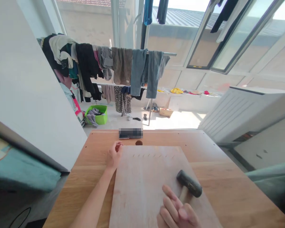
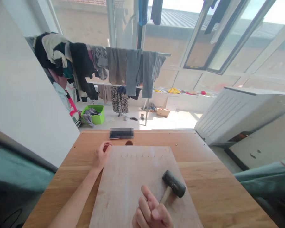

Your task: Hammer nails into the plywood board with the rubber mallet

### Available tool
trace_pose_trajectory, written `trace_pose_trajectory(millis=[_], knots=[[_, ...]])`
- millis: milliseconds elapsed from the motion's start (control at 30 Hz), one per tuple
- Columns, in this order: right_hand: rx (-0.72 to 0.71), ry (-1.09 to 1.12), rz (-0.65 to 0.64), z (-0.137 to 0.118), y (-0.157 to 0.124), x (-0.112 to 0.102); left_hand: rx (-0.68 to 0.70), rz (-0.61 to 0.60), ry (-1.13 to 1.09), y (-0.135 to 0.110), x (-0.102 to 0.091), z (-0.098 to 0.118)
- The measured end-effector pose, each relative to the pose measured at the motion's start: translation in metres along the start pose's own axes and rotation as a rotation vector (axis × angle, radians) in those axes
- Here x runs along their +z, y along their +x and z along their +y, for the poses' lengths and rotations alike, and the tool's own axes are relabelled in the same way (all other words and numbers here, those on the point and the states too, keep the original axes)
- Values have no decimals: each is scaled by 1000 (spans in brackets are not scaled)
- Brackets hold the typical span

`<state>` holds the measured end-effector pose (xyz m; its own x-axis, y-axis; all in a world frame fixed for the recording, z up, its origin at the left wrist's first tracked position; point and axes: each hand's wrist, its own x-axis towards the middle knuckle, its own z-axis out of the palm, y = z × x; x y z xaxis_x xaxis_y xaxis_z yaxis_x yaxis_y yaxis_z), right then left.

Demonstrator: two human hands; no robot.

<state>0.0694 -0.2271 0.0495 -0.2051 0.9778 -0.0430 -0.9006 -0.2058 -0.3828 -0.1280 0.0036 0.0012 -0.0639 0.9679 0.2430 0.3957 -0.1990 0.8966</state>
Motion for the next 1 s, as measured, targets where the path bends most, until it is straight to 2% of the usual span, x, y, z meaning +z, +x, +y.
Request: trace_pose_trajectory(millis=[167, 300, 367, 467, 600, 700, 833, 933, 1000], knots=[[-134, 220, -226, 18, 7, 21, -13, -18, -33, 3, 0, -1], [-121, 263, -322, 17, 4, 32, -3, 34, -3, 0, -1, 1], [-123, 280, -369, 12, -1, 35, 37, 110, 60, -5, 0, 5], [-111, 288, -386, 5, -10, 36, 185, 177, 157, -21, -3, 21], [-77, 262, -343, -4, -27, 30, 428, 37, 253, -61, -20, 64], [-69, 187, -255, -8, -41, 25, 514, -70, 251, -104, -36, 104], [-70, -4, -117, -10, -54, 25, 503, -94, 150, -170, -43, 144], [-86, -215, -45, -5, -59, 27, 460, -66, 59, -210, -35, 156], [-128, -316, 4, 1, -61, 27, 408, -74, 8, -227, -30, 158]])
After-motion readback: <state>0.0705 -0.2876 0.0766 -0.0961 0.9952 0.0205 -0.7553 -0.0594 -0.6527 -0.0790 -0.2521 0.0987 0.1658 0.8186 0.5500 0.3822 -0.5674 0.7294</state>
